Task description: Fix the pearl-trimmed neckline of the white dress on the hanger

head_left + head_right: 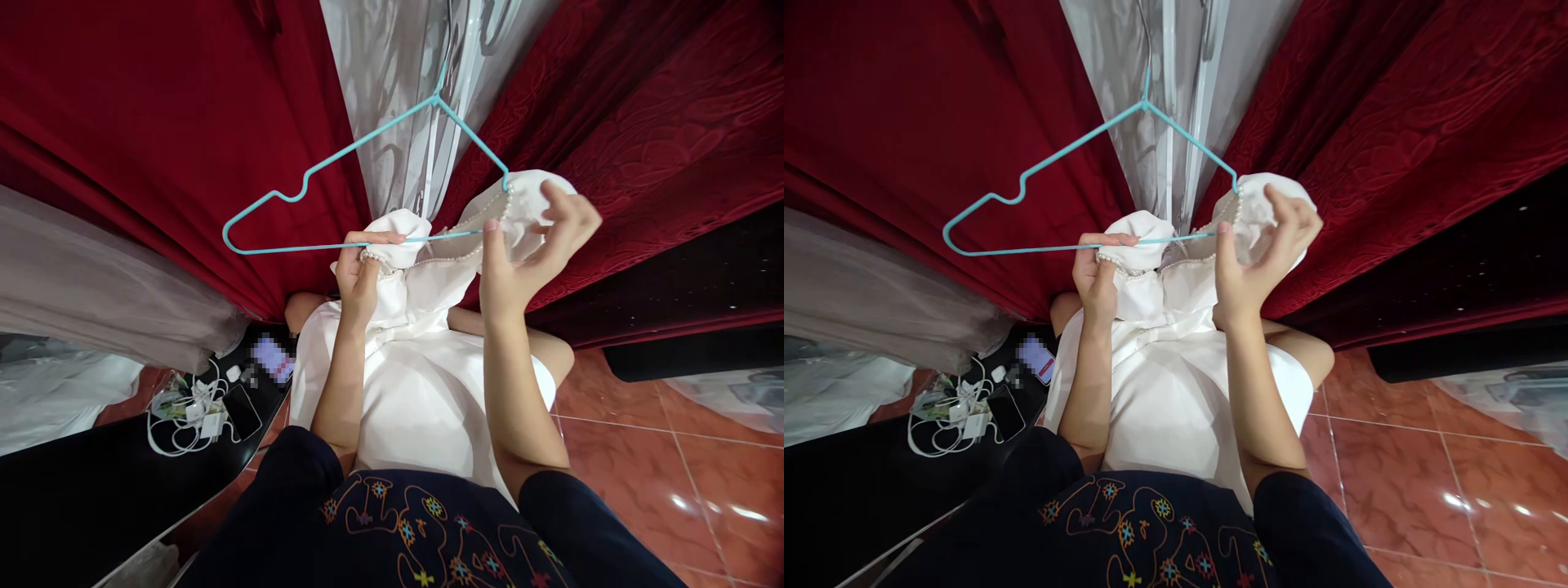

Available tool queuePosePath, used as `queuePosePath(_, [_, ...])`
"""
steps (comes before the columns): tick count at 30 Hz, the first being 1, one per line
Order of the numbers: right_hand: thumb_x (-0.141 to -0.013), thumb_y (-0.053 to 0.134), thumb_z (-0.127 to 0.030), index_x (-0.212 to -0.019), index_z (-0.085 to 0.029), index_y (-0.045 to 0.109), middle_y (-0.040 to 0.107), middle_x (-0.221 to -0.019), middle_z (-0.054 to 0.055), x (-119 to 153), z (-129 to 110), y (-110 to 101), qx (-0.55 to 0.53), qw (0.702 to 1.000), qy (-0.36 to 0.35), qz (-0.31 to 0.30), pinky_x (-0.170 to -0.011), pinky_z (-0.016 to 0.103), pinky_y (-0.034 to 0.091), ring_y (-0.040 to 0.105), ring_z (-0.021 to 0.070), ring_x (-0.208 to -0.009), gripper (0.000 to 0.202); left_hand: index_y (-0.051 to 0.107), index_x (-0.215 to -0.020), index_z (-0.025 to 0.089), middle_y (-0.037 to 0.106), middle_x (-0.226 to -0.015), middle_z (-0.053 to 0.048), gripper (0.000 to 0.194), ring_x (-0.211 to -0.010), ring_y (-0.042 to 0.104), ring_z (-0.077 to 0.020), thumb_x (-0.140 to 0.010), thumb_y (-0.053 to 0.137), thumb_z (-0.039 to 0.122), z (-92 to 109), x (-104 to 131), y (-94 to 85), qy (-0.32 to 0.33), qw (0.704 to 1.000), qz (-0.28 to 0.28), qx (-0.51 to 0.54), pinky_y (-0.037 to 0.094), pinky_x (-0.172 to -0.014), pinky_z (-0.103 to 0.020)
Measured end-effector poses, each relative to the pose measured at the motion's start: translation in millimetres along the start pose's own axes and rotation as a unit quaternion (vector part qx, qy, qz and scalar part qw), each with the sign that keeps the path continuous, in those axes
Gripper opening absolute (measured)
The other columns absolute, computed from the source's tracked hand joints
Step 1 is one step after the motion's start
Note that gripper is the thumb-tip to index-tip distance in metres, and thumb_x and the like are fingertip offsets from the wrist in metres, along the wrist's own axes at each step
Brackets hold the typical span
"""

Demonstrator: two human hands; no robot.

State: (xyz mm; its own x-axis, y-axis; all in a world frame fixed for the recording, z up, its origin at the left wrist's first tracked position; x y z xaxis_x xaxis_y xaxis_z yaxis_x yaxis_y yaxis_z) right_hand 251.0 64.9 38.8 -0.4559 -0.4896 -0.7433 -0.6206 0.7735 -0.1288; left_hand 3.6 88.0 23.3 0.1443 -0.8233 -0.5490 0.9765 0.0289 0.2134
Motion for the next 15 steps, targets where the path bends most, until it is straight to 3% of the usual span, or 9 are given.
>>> queuePosePath(3, [-0.094,0.072,-0.064,-0.145,-0.027,0.060,0.061,-0.138,0.015,-12.4,12.8,6.0,0.052,0.997,-0.044,-0.048,-0.116,0.062,0.049,0.059,0.0360,-0.135,0.064,0.058,-0.104,0.030,0.077,-0.099,-0.004,0.031,-0.111,0.077,-0.0266,-0.103,0.061,0.061,2.1,1.4,0.8,-0.003,1.000,0.014,-0.022,0.059,-0.106,-0.046])
queuePosePath(6, [-0.093,0.074,-0.058,-0.137,-0.027,0.065,0.067,-0.131,0.012,-18.8,20.6,16.1,0.044,0.993,-0.051,-0.099,-0.112,0.059,0.052,0.063,0.0332,-0.128,0.055,0.058,-0.104,0.030,0.076,-0.099,-0.004,0.032,-0.112,0.076,-0.0269,-0.103,0.061,0.062,5.2,1.3,-1.8,0.001,0.999,0.021,-0.038,0.058,-0.108,-0.047])
queuePosePath(10, [-0.098,0.066,-0.030,-0.107,-0.020,0.076,0.075,-0.109,0.010,-30.7,19.8,14.8,-0.020,0.997,0.011,-0.080,-0.097,0.041,0.055,0.070,0.0229,-0.106,0.016,0.058,-0.101,0.030,0.075,-0.098,-0.004,0.032,-0.106,0.076,-0.0263,-0.102,0.062,0.062,4.3,-0.5,-8.7,0.001,0.999,0.027,-0.031,0.058,-0.108,-0.047])
queuePosePath(12, [-0.097,0.063,-0.021,-0.095,-0.017,0.076,0.075,-0.094,0.009,-40.2,24.4,13.5,-0.043,0.995,0.058,-0.070,-0.083,0.032,0.051,0.067,0.0162,-0.088,0.014,0.058,-0.100,0.029,0.075,-0.099,-0.004,0.033,-0.105,0.076,-0.0263,-0.101,0.063,0.062,2.1,-1.5,-9.1,-0.003,1.000,0.019,-0.023,0.059,-0.108,-0.047])
queuePosePath(15, [-0.094,0.062,-0.015,-0.087,-0.015,0.073,0.070,-0.081,0.006,-57.1,44.4,2.4,-0.038,0.994,0.098,-0.024,-0.071,0.030,0.044,0.059,0.0130,-0.074,0.014,0.059,-0.100,0.029,0.075,-0.096,-0.003,0.028,-0.102,0.077,-0.0255,-0.102,0.063,0.057,3.3,-2.7,-7.1,0.008,1.000,0.007,-0.002,0.060,-0.106,-0.046])
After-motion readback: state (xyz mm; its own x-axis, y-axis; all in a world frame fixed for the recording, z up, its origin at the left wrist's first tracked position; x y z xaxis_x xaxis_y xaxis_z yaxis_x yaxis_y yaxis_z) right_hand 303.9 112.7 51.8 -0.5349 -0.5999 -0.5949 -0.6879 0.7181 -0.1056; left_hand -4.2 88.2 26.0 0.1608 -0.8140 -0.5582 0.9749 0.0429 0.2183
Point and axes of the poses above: each hand's wrist, its own x-axis away from the middle knuckle, its own y-axis out of the palm, z = x × y, the point moved 8 cm from there along -x, towards the middle knuckle
